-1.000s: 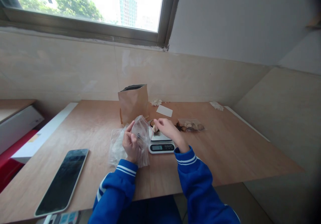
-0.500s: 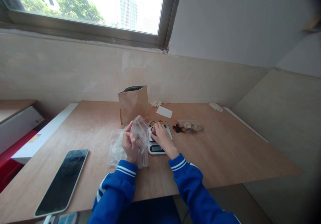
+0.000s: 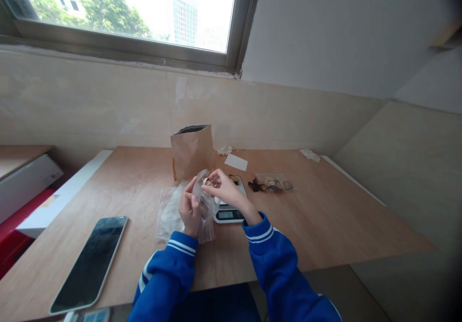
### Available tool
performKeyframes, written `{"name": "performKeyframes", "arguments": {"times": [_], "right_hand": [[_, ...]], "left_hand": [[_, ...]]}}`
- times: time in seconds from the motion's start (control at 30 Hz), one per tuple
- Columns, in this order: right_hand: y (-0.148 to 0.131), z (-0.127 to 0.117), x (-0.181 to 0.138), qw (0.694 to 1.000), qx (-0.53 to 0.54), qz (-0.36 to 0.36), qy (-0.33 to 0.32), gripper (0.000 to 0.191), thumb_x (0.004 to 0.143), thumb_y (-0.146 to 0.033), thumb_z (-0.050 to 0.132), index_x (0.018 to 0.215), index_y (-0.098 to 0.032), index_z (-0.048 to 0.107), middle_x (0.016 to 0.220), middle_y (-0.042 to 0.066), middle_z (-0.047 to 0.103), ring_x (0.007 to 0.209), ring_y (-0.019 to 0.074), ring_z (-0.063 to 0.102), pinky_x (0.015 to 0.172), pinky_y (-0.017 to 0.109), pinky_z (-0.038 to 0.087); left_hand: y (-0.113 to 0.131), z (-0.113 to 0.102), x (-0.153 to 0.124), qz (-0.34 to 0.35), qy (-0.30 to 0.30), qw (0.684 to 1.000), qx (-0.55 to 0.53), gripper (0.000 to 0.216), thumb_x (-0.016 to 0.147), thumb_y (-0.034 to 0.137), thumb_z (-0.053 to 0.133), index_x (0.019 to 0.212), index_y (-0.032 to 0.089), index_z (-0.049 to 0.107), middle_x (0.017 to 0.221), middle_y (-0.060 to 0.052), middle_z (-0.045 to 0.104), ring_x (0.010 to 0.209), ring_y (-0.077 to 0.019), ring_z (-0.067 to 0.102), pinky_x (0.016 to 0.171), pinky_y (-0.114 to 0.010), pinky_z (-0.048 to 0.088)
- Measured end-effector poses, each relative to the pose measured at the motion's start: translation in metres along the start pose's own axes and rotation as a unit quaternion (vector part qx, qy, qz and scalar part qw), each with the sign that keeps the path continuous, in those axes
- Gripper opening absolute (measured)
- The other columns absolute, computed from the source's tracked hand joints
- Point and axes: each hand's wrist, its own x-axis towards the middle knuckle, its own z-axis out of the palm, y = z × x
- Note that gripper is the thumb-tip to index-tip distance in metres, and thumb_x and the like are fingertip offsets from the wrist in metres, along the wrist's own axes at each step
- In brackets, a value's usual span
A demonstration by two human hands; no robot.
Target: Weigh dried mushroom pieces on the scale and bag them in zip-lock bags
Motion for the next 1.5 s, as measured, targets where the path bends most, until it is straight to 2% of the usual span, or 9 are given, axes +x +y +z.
{"name": "performKeyframes", "arguments": {"times": [0.3,0.4,0.57,0.73,0.9,1.2,1.33,1.4,1.5], "right_hand": [[0.001,0.034,0.008,0.981,-0.172,-0.076,0.036,0.012,0.086,-0.009,0.054,0.082,-0.017,0.062,0.084,0.005,0.068,0.079,0.0180,0.064,0.075,0.029,0.047],[0.001,0.024,0.007,0.975,-0.174,-0.138,0.021,0.022,0.093,-0.018,0.051,0.077,-0.018,0.065,0.086,0.006,0.069,0.082,0.0178,0.063,0.077,0.029,0.047],[0.024,-0.014,0.018,0.976,-0.064,-0.133,0.159,0.025,0.095,-0.025,0.042,0.102,-0.019,0.065,0.089,0.005,0.069,0.081,0.0169,0.065,0.076,0.029,0.051],[0.075,-0.027,0.030,0.955,-0.251,-0.137,0.081,0.044,0.082,-0.008,0.054,0.125,-0.018,0.057,0.125,0.011,0.062,0.120,0.0226,0.055,0.104,0.039,0.041],[0.090,-0.016,0.027,0.917,-0.384,-0.098,0.047,0.031,0.086,-0.003,0.049,0.109,-0.014,0.066,0.112,0.014,0.066,0.111,0.0237,0.059,0.100,0.037,0.043],[0.039,-0.026,0.023,0.966,-0.183,-0.083,0.163,0.024,0.088,-0.020,0.055,0.108,-0.018,0.069,0.105,0.008,0.073,0.093,0.0205,0.067,0.088,0.035,0.051],[0.016,-0.020,0.021,0.983,-0.107,-0.118,0.087,0.033,0.089,-0.031,0.058,0.119,-0.020,0.065,0.110,0.007,0.071,0.093,0.0177,0.066,0.083,0.030,0.053],[0.020,-0.020,0.023,0.982,-0.116,-0.129,0.071,0.035,0.090,-0.033,0.056,0.122,-0.020,0.062,0.113,0.008,0.069,0.096,0.0178,0.065,0.084,0.031,0.053],[0.047,-0.028,0.028,0.960,-0.200,-0.120,0.158,0.030,0.092,-0.020,0.047,0.117,-0.017,0.063,0.117,0.012,0.063,0.109,0.0209,0.060,0.098,0.037,0.048]], "left_hand": [[-0.001,-0.001,-0.001,0.017,-0.028,0.999,-0.016,0.027,0.092,0.033,0.051,0.069,0.019,0.050,0.128,-0.016,0.064,0.116,-0.0275,0.063,0.094,-0.046,0.051],[-0.002,0.000,-0.002,-0.001,-0.006,1.000,0.006,0.026,0.091,0.031,0.051,0.069,0.019,0.049,0.130,-0.016,0.064,0.109,-0.0255,0.065,0.090,-0.043,0.052],[0.004,0.004,0.000,-0.085,0.027,0.996,0.027,0.026,0.090,0.032,0.051,0.068,0.019,0.049,0.130,-0.016,0.063,0.092,-0.0212,0.067,0.078,-0.037,0.053],[0.006,0.006,0.001,-0.114,0.042,0.992,0.029,0.027,0.088,0.035,0.051,0.066,0.019,0.049,0.127,-0.016,0.065,0.087,-0.0199,0.066,0.072,-0.034,0.052],[0.003,0.005,0.001,-0.115,0.036,0.992,0.023,0.029,0.089,0.038,0.050,0.067,0.019,0.047,0.129,-0.014,0.064,0.095,-0.0206,0.065,0.078,-0.033,0.050],[-0.003,0.007,0.001,-0.116,0.029,0.993,0.001,0.030,0.093,0.039,0.049,0.070,0.019,0.049,0.132,-0.012,0.062,0.112,-0.0230,0.061,0.095,-0.036,0.045],[-0.006,0.007,0.001,-0.121,0.030,0.992,-0.023,0.029,0.092,0.039,0.051,0.071,0.019,0.052,0.131,-0.012,0.063,0.117,-0.0250,0.060,0.097,-0.040,0.045],[-0.006,0.006,0.001,-0.124,0.036,0.991,-0.030,0.029,0.092,0.039,0.052,0.071,0.019,0.053,0.131,-0.012,0.063,0.118,-0.0257,0.059,0.099,-0.041,0.045],[-0.006,0.005,0.001,-0.119,0.039,0.992,-0.030,0.027,0.091,0.038,0.052,0.073,0.019,0.055,0.131,-0.013,0.063,0.121,-0.0264,0.058,0.100,-0.043,0.045]]}}
